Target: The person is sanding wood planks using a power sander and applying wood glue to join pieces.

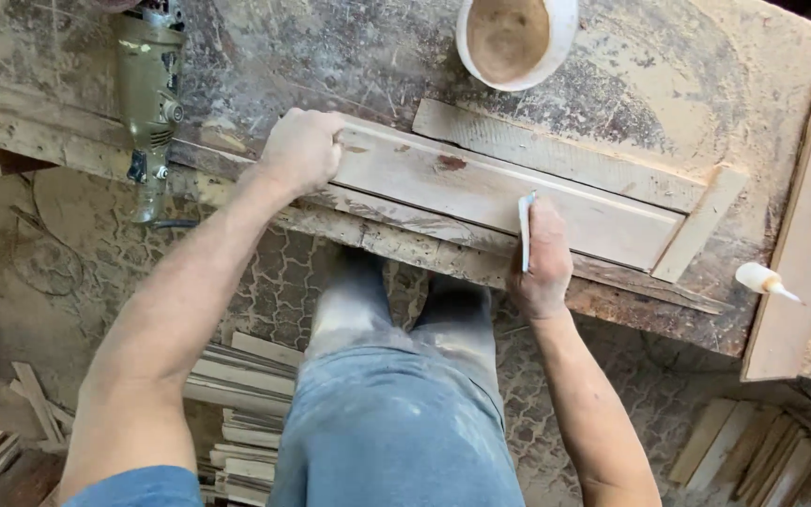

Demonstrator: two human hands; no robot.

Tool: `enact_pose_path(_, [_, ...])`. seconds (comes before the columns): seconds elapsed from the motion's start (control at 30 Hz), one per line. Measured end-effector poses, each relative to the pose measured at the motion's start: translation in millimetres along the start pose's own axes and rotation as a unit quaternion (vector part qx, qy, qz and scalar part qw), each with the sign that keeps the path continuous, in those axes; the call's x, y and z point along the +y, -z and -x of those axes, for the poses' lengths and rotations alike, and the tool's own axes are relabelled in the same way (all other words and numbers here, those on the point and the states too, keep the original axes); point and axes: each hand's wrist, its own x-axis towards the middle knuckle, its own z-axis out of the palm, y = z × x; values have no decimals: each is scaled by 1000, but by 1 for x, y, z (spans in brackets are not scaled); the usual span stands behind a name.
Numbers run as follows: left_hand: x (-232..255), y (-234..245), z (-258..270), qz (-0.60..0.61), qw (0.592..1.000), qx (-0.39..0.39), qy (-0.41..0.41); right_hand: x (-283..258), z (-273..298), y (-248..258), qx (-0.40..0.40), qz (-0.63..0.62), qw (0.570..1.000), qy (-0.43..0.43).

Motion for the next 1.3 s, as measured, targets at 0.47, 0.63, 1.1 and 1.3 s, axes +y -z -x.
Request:
enact_pose_path(0.47, [36, -70, 108, 60, 983, 158, -75, -59, -60, -184, -208, 79, 969, 109])
enact_pose_path(0.63, [12, -77, 118, 106, 977, 164, -79, -70, -99, -174, -346, 46, 911, 219])
enact_pose_path(1.1, [-85, -13, 71, 247, 940, 232, 43, -67, -58, -165, -303, 107, 927, 196])
enact_pose_path(1.3, [-91, -34, 27, 308, 934, -104, 151, -41, -31, -150, -290, 138, 936, 144])
